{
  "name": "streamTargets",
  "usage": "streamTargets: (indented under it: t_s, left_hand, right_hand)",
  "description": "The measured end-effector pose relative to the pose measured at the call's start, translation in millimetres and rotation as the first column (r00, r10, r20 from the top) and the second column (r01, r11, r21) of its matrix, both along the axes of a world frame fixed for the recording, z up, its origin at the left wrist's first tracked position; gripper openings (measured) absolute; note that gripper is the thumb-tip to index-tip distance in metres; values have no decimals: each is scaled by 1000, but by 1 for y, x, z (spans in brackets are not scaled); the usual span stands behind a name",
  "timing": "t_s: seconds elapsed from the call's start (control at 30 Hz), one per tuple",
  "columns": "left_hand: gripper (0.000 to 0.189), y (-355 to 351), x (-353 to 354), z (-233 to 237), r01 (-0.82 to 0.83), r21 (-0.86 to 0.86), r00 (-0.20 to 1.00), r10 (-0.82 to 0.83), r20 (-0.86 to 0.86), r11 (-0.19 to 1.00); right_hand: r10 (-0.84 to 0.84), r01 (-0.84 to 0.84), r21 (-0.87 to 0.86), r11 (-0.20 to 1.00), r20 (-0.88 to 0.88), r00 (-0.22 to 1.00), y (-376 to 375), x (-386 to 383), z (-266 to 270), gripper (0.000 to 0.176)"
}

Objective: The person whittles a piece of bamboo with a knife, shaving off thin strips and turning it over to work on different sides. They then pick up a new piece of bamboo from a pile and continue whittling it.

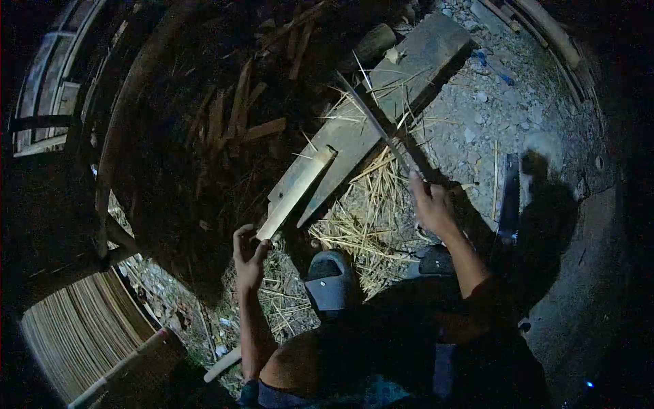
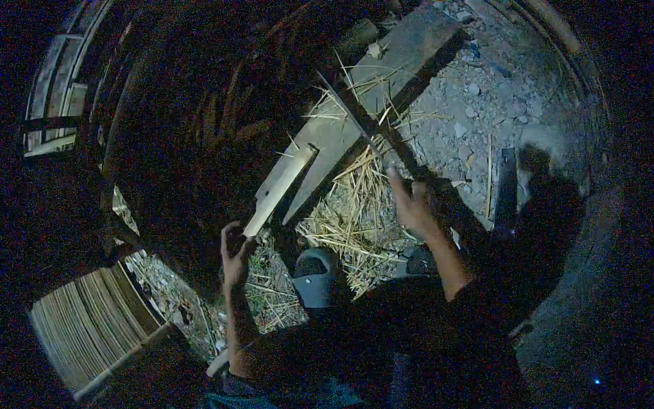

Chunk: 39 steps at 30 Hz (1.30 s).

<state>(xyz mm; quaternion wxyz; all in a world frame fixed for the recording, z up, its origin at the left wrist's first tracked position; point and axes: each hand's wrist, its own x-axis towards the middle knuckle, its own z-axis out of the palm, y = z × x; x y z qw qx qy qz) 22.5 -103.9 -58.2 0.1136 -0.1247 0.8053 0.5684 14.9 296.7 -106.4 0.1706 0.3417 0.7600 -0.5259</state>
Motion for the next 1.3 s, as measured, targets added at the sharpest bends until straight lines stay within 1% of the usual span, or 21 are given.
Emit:
streamTargets:
  t_s: [0.07,0.13,0.17,0.2,0.23,0.27,0.33,0.4,0.47,0.53,0.57,0.6,0.67,0.7,0.73,0.8,0.87,0.93,1.13,1.2,1.3]
  left_hand:
    - [36,-11,8,-33,-63,108,989,47,140,992]
    - [32,-9,4,-39,-37,102,989,22,148,994]
    - [30,-4,2,-35,-8,41,983,0,185,999]
    - [29,2,0,-33,24,-20,974,-19,225,1000]
    - [26,8,0,-38,-105,37,976,95,197,994]
    - [26,1,2,-51,-105,35,976,96,196,994]
    - [26,-18,4,-80,-14,-91,992,26,125,996]
    - [26,-6,-3,-63,-22,-104,991,35,129,994]
    - [27,8,-8,-34,-29,-114,990,44,133,993]
    - [29,22,-12,0,-111,-48,981,117,156,993]
    - [29,33,-11,10,-180,-98,979,169,-109,979]
    - [29,46,-13,23,-179,-98,980,168,-106,979]
    - [32,68,-25,51,-336,145,929,352,-112,931]
    - [26,71,-31,61,-360,160,930,368,-22,919]
    - [26,71,-40,65,-361,158,929,369,-23,919]
    - [13,74,-59,72,-225,182,942,262,-212,957]
    - [7,87,-69,88,-292,242,933,332,-142,925]
    - [7,93,-76,94,-331,232,933,354,-64,915]
    - [4,99,-85,98,-387,236,913,406,-36,891]
    - [4,101,-88,99,-382,216,916,399,-41,899]
    - [5,104,-85,93,-401,269,902,429,-50,876]
  right_hand:
    - [49,-48,-32,998,28,998,-2,0,2,63]
    - [127,-114,208,972,-54,990,-1,9,-24,67]
    - [136,-114,278,954,-62,989,-8,6,-9,69]
    - [137,-115,278,954,-64,989,-9,4,0,69]
    - [140,-134,186,973,-16,990,-10,3,7,72]
    - [146,-148,91,985,31,989,-10,2,14,76]
    - [170,-175,139,975,49,984,-11,-3,29,75]
    - [192,-202,190,961,68,979,-11,-2,29,74]
    - [268,-224,288,931,-123,955,-13,4,18,65]
    - [329,-264,349,899,-141,934,-17,7,17,62]
    - [393,-306,403,863,-153,907,-21,7,17,59]
    - [392,-306,402,863,-150,908,-28,6,22,59]
    - [478,-405,384,830,-114,871,-40,0,33,54]
    - [503,-407,419,812,-146,852,-46,0,26,55]
    - [503,-408,417,812,-147,851,-49,-1,23,55]
    - [475,-353,374,858,-312,823,-57,-9,36,56]
    - [497,-406,330,852,-270,825,-62,-18,54,54]
    - [443,-328,309,893,-468,765,-68,-22,58,53]
    - [507,-314,518,796,-285,813,-76,-26,28,55]
    - [586,-353,565,746,-304,751,-75,-25,34,54]
    - [474,-324,377,867,-427,770,-79,-25,43,52]
